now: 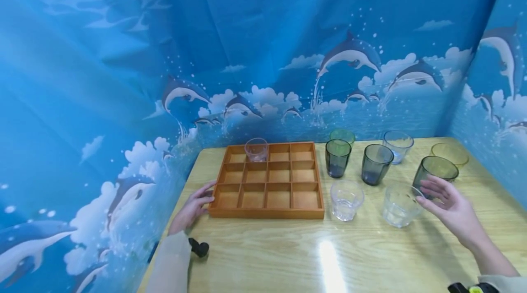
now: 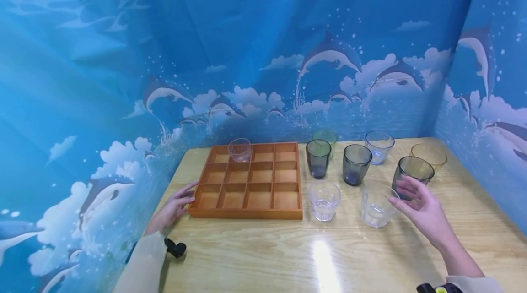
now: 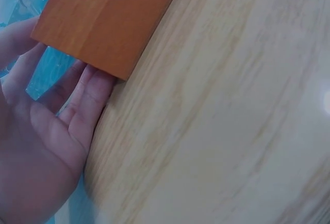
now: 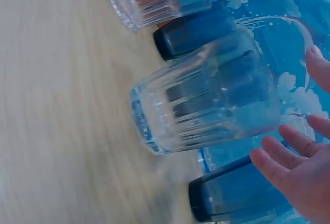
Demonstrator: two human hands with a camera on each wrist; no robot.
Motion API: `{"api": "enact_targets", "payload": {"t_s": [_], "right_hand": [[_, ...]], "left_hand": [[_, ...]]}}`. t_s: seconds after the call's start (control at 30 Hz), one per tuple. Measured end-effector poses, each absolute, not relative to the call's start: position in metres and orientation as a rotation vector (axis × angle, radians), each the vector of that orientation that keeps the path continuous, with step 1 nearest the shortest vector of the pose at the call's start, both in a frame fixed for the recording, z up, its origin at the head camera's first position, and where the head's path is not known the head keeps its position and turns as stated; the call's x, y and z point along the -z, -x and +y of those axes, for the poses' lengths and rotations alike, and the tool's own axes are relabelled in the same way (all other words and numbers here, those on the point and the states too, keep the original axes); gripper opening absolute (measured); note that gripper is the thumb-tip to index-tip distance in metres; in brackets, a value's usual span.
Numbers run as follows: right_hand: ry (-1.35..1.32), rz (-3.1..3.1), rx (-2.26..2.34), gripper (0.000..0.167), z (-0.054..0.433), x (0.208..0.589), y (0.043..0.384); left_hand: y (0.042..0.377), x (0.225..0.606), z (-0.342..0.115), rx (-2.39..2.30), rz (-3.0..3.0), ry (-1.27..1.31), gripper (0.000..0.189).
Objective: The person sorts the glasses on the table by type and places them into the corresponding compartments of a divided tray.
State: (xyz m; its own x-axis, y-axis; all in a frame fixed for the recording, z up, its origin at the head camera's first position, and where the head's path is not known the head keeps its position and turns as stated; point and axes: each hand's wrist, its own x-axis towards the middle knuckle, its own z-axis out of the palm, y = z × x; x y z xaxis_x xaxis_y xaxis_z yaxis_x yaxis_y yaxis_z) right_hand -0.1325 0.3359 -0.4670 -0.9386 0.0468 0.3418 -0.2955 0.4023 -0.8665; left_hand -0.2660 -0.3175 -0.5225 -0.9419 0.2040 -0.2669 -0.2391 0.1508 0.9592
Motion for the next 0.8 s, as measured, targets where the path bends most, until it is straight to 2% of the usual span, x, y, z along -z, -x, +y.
{"api": "enact_targets", "payload": {"t_s": [0.5, 0.8], "right_hand": [[-0.238, -2.543, -1.475, 0.073, 0.332, 0.492, 0.132], [-0.322, -2.435, -1.607, 0.077, 0.329, 0.499, 0.134]], "left_hand": [[0.267, 0.524, -0.318, -1.865, 2.080, 0.023, 0.055], [0.268, 0.525, -0.318, -1.864, 2.083, 0.031, 0.056]]}}
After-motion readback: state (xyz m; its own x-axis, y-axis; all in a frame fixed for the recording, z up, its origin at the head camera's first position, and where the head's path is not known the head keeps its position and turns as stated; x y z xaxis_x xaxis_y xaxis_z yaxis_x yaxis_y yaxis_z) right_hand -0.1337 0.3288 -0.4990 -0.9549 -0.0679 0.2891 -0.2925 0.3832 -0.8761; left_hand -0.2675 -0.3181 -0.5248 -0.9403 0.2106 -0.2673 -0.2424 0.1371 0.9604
